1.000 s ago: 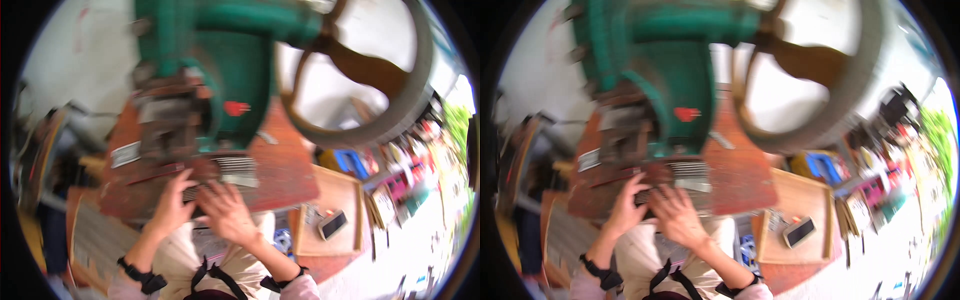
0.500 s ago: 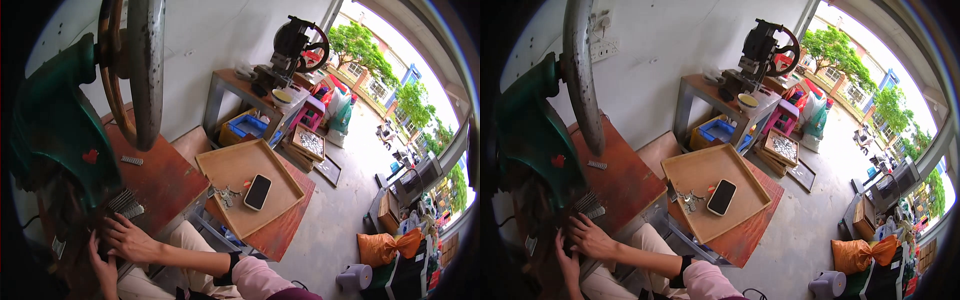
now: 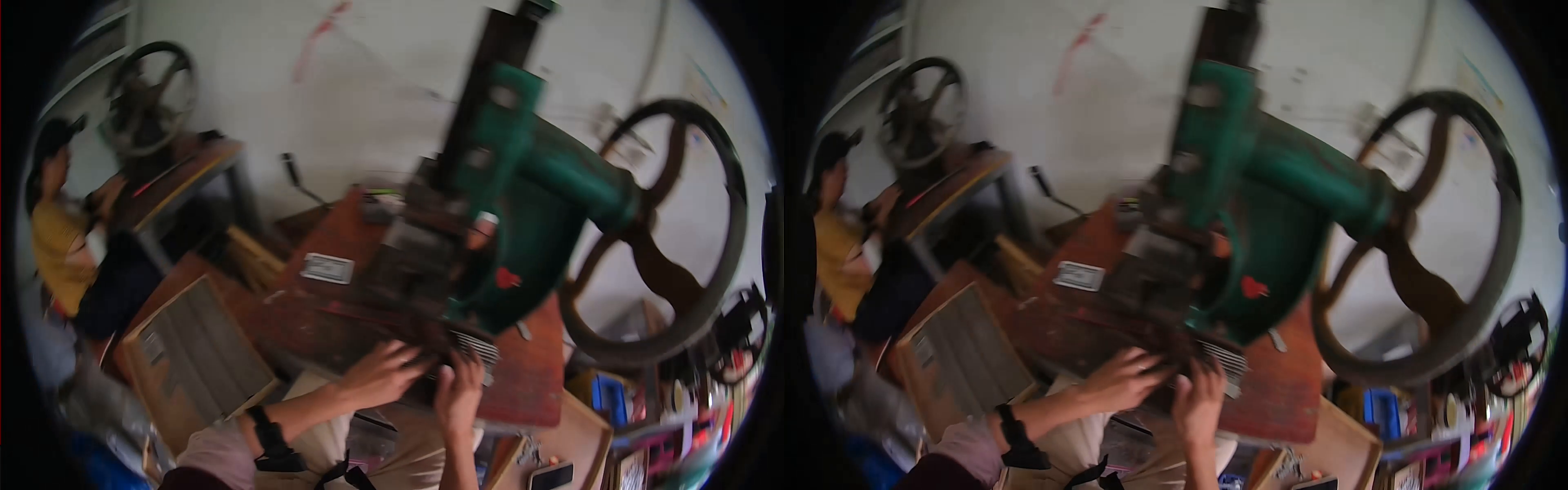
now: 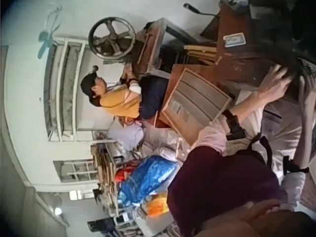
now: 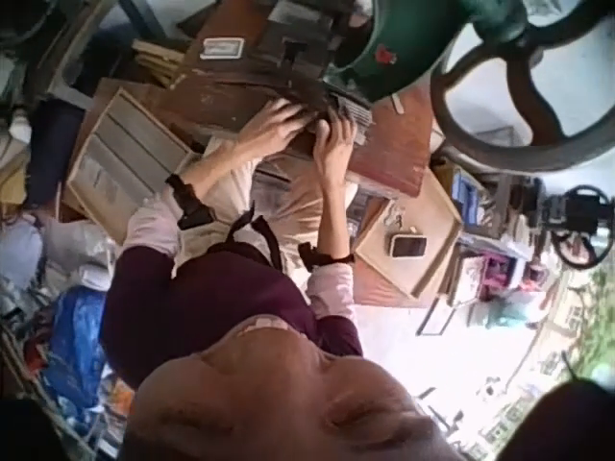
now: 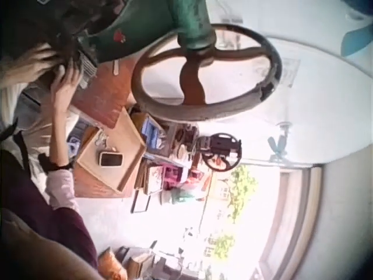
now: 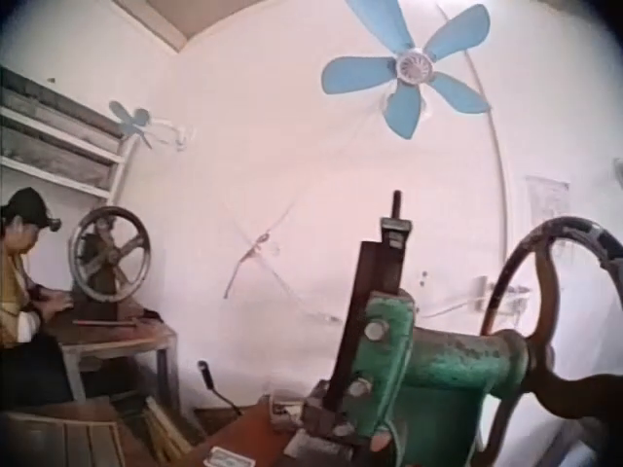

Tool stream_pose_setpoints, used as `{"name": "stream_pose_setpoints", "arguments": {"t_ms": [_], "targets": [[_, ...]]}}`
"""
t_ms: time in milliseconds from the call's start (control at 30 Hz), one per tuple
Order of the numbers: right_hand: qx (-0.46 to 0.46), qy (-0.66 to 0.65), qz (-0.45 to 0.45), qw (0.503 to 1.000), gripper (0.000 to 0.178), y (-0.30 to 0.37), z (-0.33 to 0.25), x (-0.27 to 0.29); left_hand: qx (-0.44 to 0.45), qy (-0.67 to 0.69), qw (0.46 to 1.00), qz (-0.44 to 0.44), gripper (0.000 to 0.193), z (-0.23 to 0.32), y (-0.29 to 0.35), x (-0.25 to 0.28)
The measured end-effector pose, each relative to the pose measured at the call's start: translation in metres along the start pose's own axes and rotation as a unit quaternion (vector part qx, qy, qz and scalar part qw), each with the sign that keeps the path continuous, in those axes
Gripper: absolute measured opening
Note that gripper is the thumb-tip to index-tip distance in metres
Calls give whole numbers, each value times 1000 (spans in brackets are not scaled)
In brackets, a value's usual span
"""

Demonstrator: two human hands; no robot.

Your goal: Manually assembling and preparing small metal strips for pressing or packaging.

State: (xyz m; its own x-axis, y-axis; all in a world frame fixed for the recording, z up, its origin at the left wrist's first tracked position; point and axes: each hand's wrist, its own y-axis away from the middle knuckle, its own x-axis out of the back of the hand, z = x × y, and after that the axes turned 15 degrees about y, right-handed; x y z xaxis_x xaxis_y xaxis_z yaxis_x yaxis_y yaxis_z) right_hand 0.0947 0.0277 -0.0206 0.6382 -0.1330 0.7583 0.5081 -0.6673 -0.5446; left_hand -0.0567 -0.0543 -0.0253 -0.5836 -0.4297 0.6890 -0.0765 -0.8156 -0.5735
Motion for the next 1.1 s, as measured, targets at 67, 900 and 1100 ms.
{"name": "stream_pose_setpoints", "arguments": {"t_ms": [67, 900, 1100], "targets": [[23, 3, 15, 1000, 30, 2, 3, -1, 19, -30, 999, 5, 55, 4, 4, -2], [-9, 36, 79, 996, 30, 5, 1, -9, 175, 84, 904, 382, 31, 11, 92, 74], [-50, 14, 64, 997, 22, -5, -19, -10, 224, 50, 874, 427, 27, -3, 115, 88]]}}
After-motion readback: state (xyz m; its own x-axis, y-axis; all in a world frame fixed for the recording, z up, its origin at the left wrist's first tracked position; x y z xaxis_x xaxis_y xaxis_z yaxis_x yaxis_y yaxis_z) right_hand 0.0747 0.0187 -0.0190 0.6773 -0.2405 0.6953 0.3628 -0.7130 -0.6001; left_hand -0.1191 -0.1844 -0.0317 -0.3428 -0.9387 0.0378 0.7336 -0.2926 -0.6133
